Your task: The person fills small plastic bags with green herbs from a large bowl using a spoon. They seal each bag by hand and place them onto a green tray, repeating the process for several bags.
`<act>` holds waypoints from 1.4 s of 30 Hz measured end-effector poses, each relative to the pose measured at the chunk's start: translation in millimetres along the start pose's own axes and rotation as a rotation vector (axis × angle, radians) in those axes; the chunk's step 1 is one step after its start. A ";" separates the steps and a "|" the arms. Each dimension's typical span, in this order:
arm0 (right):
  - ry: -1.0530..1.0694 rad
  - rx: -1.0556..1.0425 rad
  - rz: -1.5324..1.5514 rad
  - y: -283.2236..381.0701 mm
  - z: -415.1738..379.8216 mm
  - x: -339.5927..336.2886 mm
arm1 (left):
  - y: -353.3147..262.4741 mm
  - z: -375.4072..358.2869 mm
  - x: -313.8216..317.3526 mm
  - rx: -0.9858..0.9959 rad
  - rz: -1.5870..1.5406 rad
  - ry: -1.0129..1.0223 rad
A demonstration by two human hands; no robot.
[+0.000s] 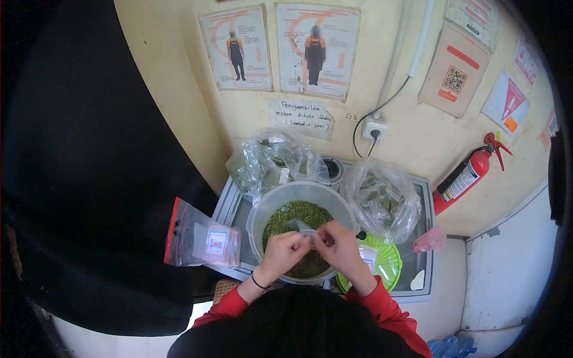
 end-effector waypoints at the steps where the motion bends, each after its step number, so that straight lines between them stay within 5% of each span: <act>1: -0.009 -0.049 -0.061 8.3 0.7 1.6 | 4.3 0.5 -3.0 -0.046 -0.028 -0.046; 6: 0.070 0.072 0.002 -14.1 0.4 18.5 | 11.1 -0.8 -16.1 -0.197 0.110 -0.198; 9: 0.200 0.138 0.234 -17.1 4.9 22.4 | -31.6 9.1 -13.7 0.303 0.104 -0.158; 11: 0.325 0.127 0.400 -6.2 6.0 26.2 | -30.9 16.4 -10.6 0.184 0.220 -0.015; 14: 0.127 0.070 0.209 5.7 19.0 6.1 | 4.0 4.3 -26.5 0.086 0.174 -0.086; 15: -0.096 -0.293 -0.316 13.4 21.4 -0.8 | 17.5 0.7 -38.1 0.018 0.023 -0.185; 18: 0.352 -0.420 -0.866 -31.5 -6.1 47.4 | 31.1 -3.6 -51.4 -0.136 -0.390 -0.340; 21: 0.719 -0.268 -0.756 -58.4 -23.1 83.9 | 65.3 -7.7 -46.4 -0.174 -0.673 -0.325; 24: 0.585 -0.220 -0.754 -38.6 -17.4 101.9 | 43.4 1.3 -48.1 -0.160 -0.626 -0.359; 29: 0.914 -0.446 -0.499 -1.7 -46.3 118.8 | 46.2 -4.0 -53.1 -0.167 -0.576 -0.423; 32: 0.894 -0.492 -0.350 2.9 -50.5 99.4 | 49.6 -6.5 -57.8 -0.173 -0.536 -0.461; 38: 0.919 -0.183 0.134 -31.0 -24.2 62.4 | 53.1 -7.1 -63.3 -0.089 -0.479 -0.498; 42: 0.958 0.041 0.127 -51.3 -12.9 53.8 | 46.1 -9.0 -66.0 -0.028 -0.569 -0.572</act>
Point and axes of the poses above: each hand's wrist, its own z-axis towards the middle knuckle, its own x-axis out of the palm, y = z × x, the point moved 7 cm from there along z, towards the middle knuckle, and after that the axes turned 14 degrees about -z, right-handed, at the moved point
